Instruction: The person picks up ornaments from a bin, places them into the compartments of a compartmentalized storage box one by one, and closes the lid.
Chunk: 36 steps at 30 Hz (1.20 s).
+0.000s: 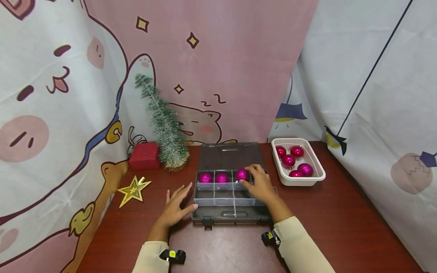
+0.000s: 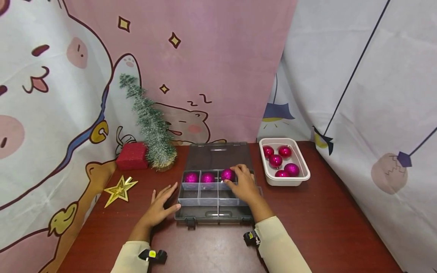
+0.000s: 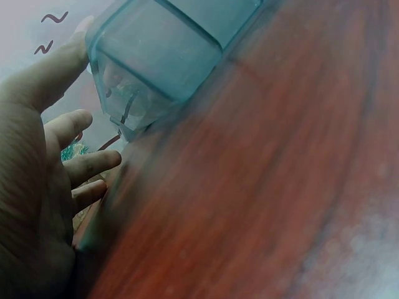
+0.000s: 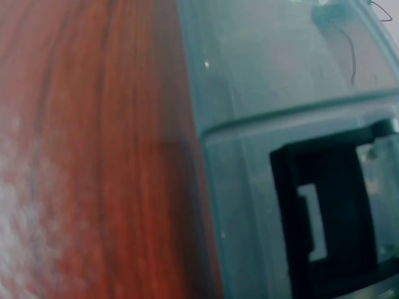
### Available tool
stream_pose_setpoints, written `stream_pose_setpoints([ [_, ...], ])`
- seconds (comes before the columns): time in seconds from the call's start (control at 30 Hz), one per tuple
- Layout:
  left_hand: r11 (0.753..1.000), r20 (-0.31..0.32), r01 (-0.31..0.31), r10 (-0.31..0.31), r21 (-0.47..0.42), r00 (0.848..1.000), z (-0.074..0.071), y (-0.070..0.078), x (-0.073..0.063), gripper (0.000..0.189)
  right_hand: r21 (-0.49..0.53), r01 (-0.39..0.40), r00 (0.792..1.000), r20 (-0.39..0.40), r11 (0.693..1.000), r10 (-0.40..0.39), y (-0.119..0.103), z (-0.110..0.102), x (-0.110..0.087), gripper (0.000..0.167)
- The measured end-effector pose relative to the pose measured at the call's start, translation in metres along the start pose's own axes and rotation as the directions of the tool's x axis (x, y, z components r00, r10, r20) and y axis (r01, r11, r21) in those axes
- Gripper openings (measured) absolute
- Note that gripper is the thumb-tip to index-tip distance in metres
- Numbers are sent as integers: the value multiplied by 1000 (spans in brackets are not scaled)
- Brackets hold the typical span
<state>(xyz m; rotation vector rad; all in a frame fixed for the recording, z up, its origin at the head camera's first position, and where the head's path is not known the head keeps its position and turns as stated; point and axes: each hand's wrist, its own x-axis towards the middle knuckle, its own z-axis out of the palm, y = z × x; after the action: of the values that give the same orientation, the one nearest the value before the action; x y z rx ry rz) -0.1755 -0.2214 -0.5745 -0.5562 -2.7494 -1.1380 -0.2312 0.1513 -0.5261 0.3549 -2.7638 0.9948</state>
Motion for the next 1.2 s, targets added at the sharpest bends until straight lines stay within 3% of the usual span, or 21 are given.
stream_pose_setpoints([
  [0.57, 999, 32, 31, -30, -25, 999, -2, 0, 0, 89, -42, 18, 1000, 13, 999, -17, 1, 1, -1, 56],
  [0.8, 1000, 27, 15, -15, -24, 1000, -1, -1, 0, 89, -41, 26, 1000, 5, 999, -26, 2, 1, 0, 56],
  [1.2, 1000, 14, 6, -6, -17, 1000, -2, 1, 0, 88, 62, 20, 999, 38, 998, -22, 2, -10, 3, 57],
])
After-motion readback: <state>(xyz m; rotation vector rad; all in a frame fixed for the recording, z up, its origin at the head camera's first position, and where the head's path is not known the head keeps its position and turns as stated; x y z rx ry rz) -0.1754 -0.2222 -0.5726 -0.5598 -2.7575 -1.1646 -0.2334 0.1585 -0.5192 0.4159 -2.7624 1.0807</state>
